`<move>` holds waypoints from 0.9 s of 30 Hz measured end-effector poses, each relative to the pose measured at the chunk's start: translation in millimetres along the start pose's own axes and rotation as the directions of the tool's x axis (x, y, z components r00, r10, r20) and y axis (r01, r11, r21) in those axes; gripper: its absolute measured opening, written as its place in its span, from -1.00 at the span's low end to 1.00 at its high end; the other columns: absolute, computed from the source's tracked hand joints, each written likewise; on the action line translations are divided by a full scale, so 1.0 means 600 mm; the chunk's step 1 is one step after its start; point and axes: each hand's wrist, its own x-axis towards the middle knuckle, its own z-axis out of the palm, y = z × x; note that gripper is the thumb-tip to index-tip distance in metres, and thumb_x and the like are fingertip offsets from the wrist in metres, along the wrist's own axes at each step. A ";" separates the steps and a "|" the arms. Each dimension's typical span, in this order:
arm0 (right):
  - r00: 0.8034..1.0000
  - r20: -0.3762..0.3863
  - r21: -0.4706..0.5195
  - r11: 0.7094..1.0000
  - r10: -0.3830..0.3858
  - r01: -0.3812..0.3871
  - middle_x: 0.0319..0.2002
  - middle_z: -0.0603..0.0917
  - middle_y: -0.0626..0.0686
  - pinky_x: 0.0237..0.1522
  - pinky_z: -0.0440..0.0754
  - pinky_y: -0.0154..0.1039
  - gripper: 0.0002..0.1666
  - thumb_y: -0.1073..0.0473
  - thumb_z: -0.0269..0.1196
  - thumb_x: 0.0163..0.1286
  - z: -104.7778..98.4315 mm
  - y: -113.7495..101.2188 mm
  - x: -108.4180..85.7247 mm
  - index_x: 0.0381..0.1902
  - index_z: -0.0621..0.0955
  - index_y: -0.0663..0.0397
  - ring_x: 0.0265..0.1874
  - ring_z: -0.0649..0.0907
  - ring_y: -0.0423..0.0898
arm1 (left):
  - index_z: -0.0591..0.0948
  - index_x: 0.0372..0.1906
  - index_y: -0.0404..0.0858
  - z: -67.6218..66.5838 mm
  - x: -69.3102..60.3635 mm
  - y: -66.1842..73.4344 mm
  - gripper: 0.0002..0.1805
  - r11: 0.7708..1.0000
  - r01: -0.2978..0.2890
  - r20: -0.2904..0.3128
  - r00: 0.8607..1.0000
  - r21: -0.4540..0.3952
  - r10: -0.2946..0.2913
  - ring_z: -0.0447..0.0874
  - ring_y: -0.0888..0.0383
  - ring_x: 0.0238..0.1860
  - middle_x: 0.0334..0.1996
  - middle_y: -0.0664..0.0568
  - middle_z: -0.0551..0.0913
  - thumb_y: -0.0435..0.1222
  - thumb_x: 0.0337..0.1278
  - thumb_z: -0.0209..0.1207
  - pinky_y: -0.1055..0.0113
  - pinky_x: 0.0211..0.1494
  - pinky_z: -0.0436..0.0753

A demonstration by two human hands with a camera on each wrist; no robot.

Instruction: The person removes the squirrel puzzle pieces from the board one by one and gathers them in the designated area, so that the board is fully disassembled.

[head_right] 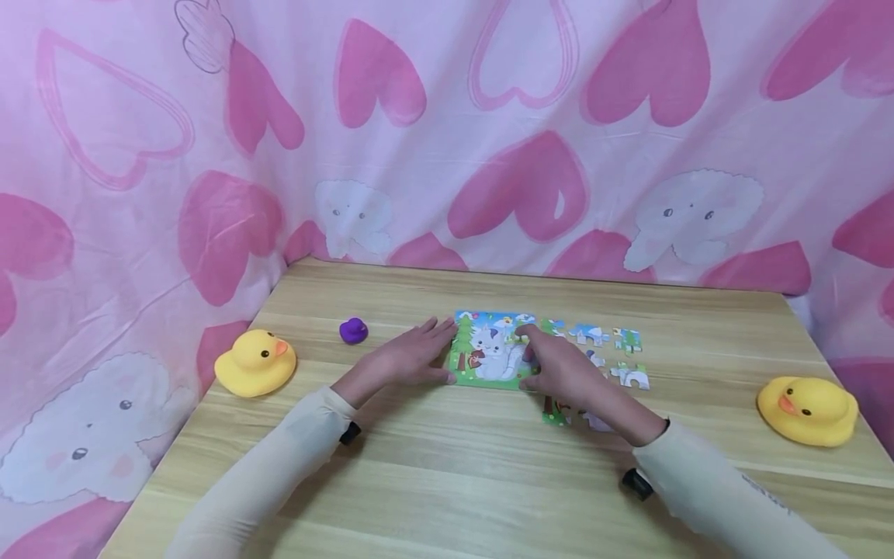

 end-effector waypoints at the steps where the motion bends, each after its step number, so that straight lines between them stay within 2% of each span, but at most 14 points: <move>1: 1.000 0.004 0.019 1.000 0.005 -0.005 -0.06 0.74 0.01 -0.06 0.78 -0.11 -0.02 0.22 0.61 0.19 0.000 0.002 0.002 0.49 0.38 0.05 -0.13 0.69 -0.08 | -0.02 0.73 -0.23 0.000 0.000 0.000 0.05 1.000 0.001 0.000 1.000 0.002 -0.001 -0.18 -0.20 0.76 0.76 -0.07 -0.12 0.16 0.44 0.22 -0.12 0.80 0.03; 5: 1.000 0.027 0.050 0.999 -0.008 0.007 -0.08 0.72 0.03 -0.06 0.75 -0.14 -0.15 0.22 0.60 0.20 -0.001 0.008 0.010 0.39 0.48 0.13 -0.13 0.66 -0.07 | -0.02 0.73 -0.22 0.000 0.000 -0.001 0.05 1.000 0.007 0.002 1.000 0.009 -0.007 -0.18 -0.18 0.76 0.76 -0.06 -0.13 0.17 0.45 0.21 -0.11 0.80 0.02; 9: 0.999 0.046 0.046 0.999 -0.007 0.005 -0.06 0.72 0.03 0.01 0.77 -0.06 -0.32 0.20 0.59 0.21 -0.003 0.011 0.012 0.26 0.60 0.11 -0.10 0.65 -0.06 | -0.03 0.73 -0.22 -0.001 -0.001 -0.001 0.05 1.000 0.002 0.003 1.000 0.004 -0.002 -0.19 -0.19 0.76 0.76 -0.06 -0.13 0.16 0.45 0.20 -0.12 0.80 0.02; 15: 0.998 0.068 0.060 0.998 -0.017 0.013 -0.01 0.69 0.02 0.09 0.75 -0.03 -0.33 0.22 0.58 0.22 -0.004 0.012 0.012 0.26 0.58 0.07 -0.04 0.63 -0.05 | -0.02 0.73 -0.23 0.000 -0.003 -0.001 0.05 1.000 -0.003 0.000 1.000 0.002 0.003 -0.19 -0.20 0.76 0.76 -0.07 -0.13 0.16 0.45 0.21 -0.13 0.80 0.03; 22: 0.996 0.091 0.075 0.997 -0.026 0.019 -0.05 0.67 0.03 0.04 0.73 -0.10 -0.34 0.25 0.59 0.18 -0.007 0.010 0.017 0.21 0.57 0.10 -0.07 0.61 -0.05 | 0.00 0.73 -0.25 0.001 -0.004 0.000 0.04 1.000 -0.015 -0.008 1.000 0.004 0.015 -0.17 -0.21 0.76 0.76 -0.09 -0.10 0.16 0.45 0.21 -0.14 0.79 0.05; 27: 0.995 0.091 0.027 0.999 -0.029 0.026 -0.08 0.68 0.02 0.01 0.74 -0.11 -0.31 0.21 0.60 0.14 -0.008 0.007 0.021 0.22 0.60 0.17 -0.11 0.60 -0.06 | -0.02 0.73 -0.24 -0.001 -0.004 0.000 0.04 1.000 -0.011 -0.008 1.000 -0.005 0.011 -0.19 -0.20 0.76 0.76 -0.08 -0.11 0.15 0.46 0.21 -0.13 0.80 0.03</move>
